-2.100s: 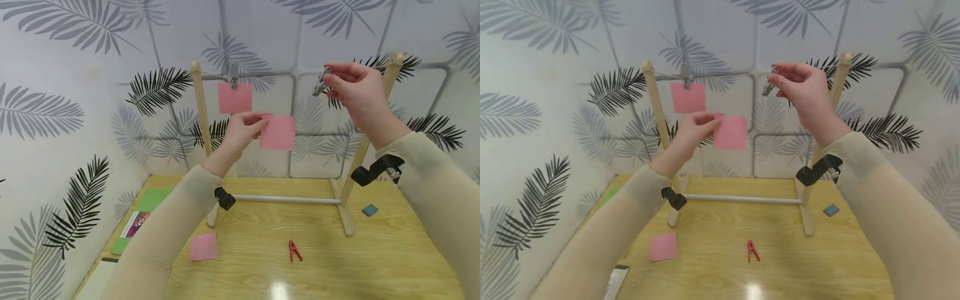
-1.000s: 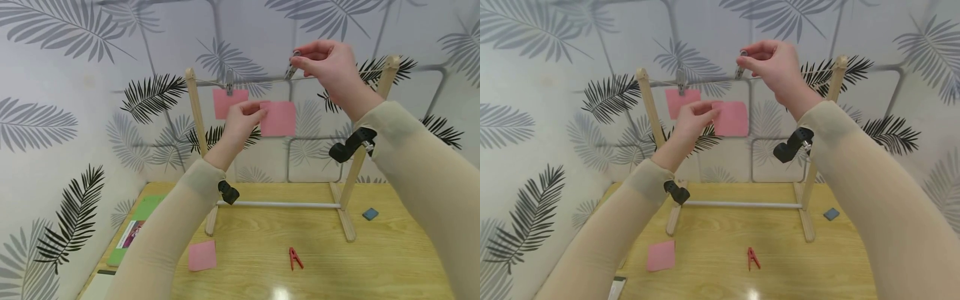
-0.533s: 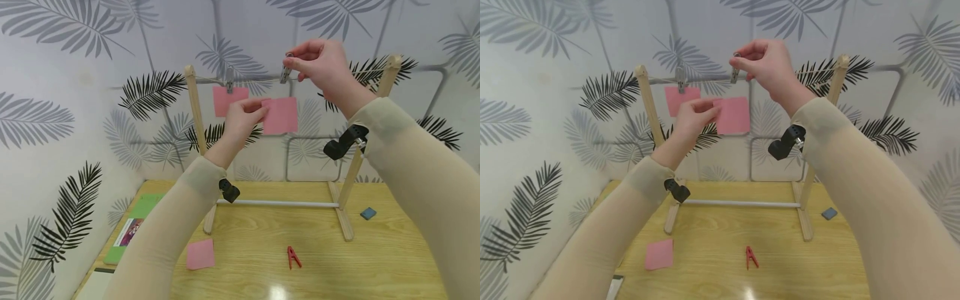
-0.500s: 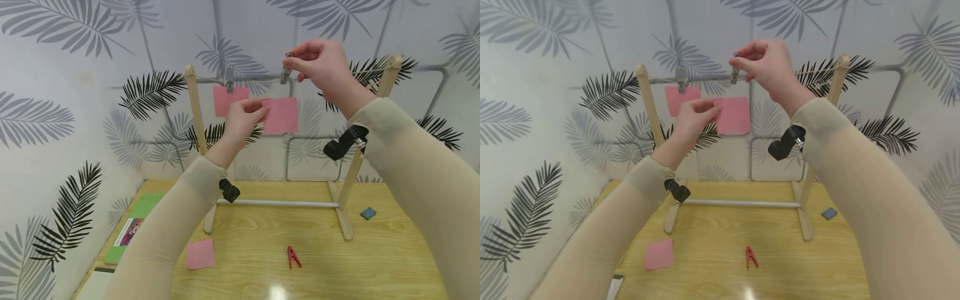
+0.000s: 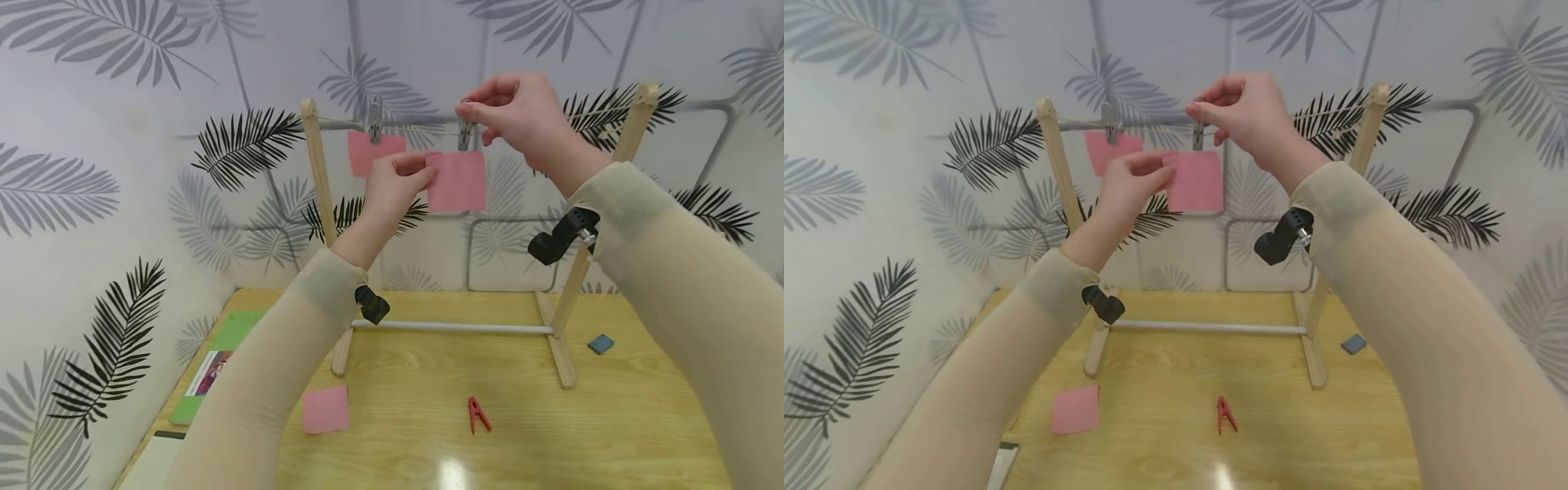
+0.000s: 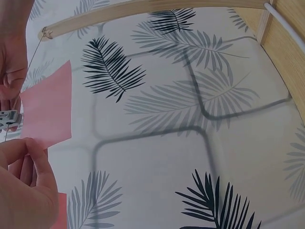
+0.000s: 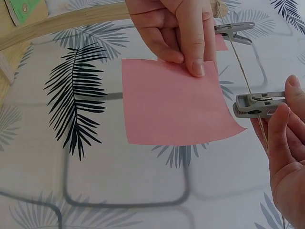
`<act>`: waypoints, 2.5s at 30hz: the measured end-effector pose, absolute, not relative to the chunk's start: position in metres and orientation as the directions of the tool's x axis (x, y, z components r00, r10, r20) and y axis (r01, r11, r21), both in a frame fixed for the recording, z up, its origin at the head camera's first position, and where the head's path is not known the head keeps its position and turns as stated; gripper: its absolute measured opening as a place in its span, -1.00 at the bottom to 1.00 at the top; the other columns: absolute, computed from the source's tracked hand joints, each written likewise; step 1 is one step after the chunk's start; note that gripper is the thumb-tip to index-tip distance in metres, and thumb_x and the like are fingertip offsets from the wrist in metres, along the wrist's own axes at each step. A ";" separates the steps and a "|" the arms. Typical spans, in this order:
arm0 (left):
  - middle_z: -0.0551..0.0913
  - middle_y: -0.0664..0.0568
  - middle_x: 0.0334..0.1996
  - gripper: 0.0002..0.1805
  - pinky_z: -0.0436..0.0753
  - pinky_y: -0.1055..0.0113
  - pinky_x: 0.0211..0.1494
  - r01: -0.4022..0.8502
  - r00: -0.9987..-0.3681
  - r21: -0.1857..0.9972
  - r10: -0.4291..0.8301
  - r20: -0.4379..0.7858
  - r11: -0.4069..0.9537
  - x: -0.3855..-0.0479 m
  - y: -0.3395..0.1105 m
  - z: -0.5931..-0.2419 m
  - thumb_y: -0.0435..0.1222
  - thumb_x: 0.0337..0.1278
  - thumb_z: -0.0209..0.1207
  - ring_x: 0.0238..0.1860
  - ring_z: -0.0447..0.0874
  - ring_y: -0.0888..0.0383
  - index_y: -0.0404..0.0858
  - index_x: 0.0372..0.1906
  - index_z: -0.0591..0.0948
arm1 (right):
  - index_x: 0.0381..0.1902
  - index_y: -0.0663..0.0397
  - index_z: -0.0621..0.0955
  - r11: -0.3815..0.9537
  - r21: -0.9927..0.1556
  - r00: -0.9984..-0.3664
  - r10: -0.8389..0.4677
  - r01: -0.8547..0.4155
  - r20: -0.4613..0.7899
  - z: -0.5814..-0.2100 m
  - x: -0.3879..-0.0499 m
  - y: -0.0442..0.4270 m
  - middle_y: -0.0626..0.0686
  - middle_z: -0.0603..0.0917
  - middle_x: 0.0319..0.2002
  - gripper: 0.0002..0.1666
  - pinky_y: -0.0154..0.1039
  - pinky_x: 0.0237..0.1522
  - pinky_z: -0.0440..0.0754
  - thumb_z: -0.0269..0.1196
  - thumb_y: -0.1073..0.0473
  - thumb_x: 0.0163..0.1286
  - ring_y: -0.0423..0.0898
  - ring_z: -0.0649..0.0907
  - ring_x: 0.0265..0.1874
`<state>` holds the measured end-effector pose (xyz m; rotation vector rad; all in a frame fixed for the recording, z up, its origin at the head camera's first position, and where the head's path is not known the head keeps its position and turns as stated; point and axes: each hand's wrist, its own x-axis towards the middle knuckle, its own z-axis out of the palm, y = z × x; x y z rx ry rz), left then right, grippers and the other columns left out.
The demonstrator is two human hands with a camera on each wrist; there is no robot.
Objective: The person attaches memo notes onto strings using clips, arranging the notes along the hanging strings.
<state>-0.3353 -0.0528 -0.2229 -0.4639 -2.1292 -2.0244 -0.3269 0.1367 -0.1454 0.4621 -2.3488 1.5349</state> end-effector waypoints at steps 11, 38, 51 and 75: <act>0.76 -0.13 -0.06 -0.70 0.68 0.35 0.04 0.382 -0.919 0.922 0.132 0.373 0.058 -0.336 -0.051 -0.219 -0.32 0.26 0.28 -0.07 0.74 0.13 -0.21 0.09 0.69 | -0.20 0.08 0.71 0.358 -0.831 -0.904 -0.115 -0.425 0.412 -0.150 -0.330 0.133 -0.20 0.75 -0.37 -0.74 -0.34 -0.56 0.57 0.43 0.05 0.24 -0.17 0.59 -0.59; 0.76 -0.14 -0.05 -0.69 0.68 0.37 0.02 0.440 -0.896 0.896 0.100 0.433 0.054 -0.336 -0.049 -0.212 -0.31 0.25 0.28 -0.05 0.74 0.13 -0.26 0.08 0.68 | 0.02 0.13 0.70 0.338 -0.861 -0.925 -0.107 -0.380 0.366 -0.146 -0.330 0.133 -0.09 0.76 -0.20 -0.55 -0.35 -0.55 0.57 0.40 -0.01 0.27 -0.20 0.67 -0.25; 0.75 -0.17 -0.03 -0.69 0.70 0.37 -0.01 0.387 -0.921 0.922 0.046 0.387 -0.004 -0.336 -0.050 -0.224 -0.34 0.27 0.26 -0.11 0.77 0.10 -0.33 0.08 0.68 | 0.24 0.04 0.60 0.346 -0.854 -0.921 -0.156 -0.389 0.357 -0.153 -0.330 0.132 -0.09 0.71 -0.09 -0.42 -0.33 -0.50 0.60 0.36 -0.02 0.30 -0.17 0.63 -0.46; 0.72 -0.19 0.03 -0.73 0.67 0.36 0.07 0.348 -0.934 0.937 0.082 0.349 -0.031 -0.328 -0.067 -0.254 -0.40 0.33 0.19 0.03 0.74 0.11 -0.34 0.07 0.67 | 0.40 -0.02 0.45 0.283 -0.858 -0.903 -0.172 -0.429 0.394 -0.153 -0.327 0.142 0.12 0.59 0.24 -0.34 -0.39 -0.21 0.69 0.31 0.23 0.35 -0.18 0.65 0.02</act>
